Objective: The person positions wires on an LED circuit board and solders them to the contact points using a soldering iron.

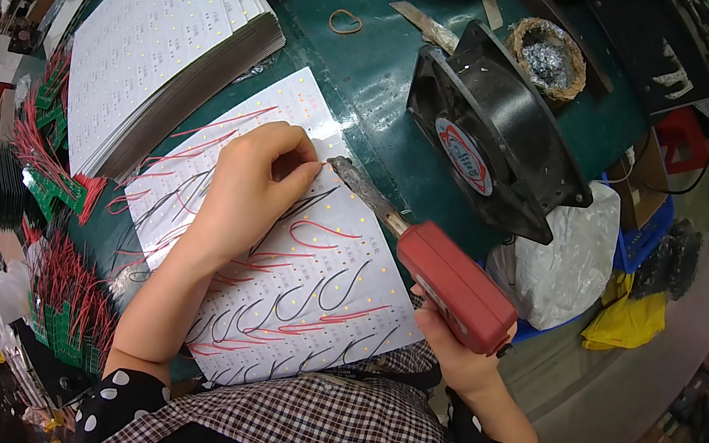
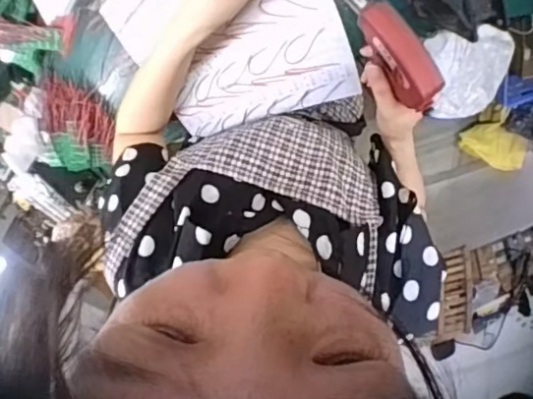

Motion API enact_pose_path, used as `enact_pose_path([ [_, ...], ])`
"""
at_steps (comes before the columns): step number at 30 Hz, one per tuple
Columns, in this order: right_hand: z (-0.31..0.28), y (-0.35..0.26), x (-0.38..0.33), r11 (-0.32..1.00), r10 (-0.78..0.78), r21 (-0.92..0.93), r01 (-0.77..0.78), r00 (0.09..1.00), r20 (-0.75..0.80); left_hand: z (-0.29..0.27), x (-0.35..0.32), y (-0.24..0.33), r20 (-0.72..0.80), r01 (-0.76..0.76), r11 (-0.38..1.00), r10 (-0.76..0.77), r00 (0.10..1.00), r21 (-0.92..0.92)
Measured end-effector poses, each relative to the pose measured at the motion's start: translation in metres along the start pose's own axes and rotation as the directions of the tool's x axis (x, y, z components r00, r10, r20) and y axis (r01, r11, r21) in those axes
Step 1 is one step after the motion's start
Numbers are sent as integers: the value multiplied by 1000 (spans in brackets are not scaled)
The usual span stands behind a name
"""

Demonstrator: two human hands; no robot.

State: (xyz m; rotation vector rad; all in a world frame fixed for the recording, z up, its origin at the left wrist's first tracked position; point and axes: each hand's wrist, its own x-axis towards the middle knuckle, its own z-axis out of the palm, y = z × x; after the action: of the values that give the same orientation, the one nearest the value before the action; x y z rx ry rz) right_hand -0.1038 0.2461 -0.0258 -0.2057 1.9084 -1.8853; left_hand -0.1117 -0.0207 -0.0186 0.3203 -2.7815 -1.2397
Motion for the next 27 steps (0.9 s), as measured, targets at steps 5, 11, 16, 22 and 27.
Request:
enact_pose_path([
  [5, -1, 2, 1, 990, -5, -139, 11, 999, 46, -1, 1, 0, 17, 18, 999, -19, 1000, 33],
  [11, -3, 14, -5, 990, 18, -137, -28, 997, -72, -4, 7, 6, 70, 83, 991, -91, 993, 106],
  [16, -3, 13, -9, 995, -21, -95, 17, 999, -37, -8, 9, 9, 99, 122, 985, -134, 986, 122],
  [22, -2, 5, -14, 992, -125, -29, 124, 992, -31, -8, 8, 6, 68, 27, 988, -38, 997, 151],
  [27, 1, 0, -21, 987, -152, -55, 150, 988, -35, -39, 1, -22, -177, -140, 892, 235, 956, 429],
])
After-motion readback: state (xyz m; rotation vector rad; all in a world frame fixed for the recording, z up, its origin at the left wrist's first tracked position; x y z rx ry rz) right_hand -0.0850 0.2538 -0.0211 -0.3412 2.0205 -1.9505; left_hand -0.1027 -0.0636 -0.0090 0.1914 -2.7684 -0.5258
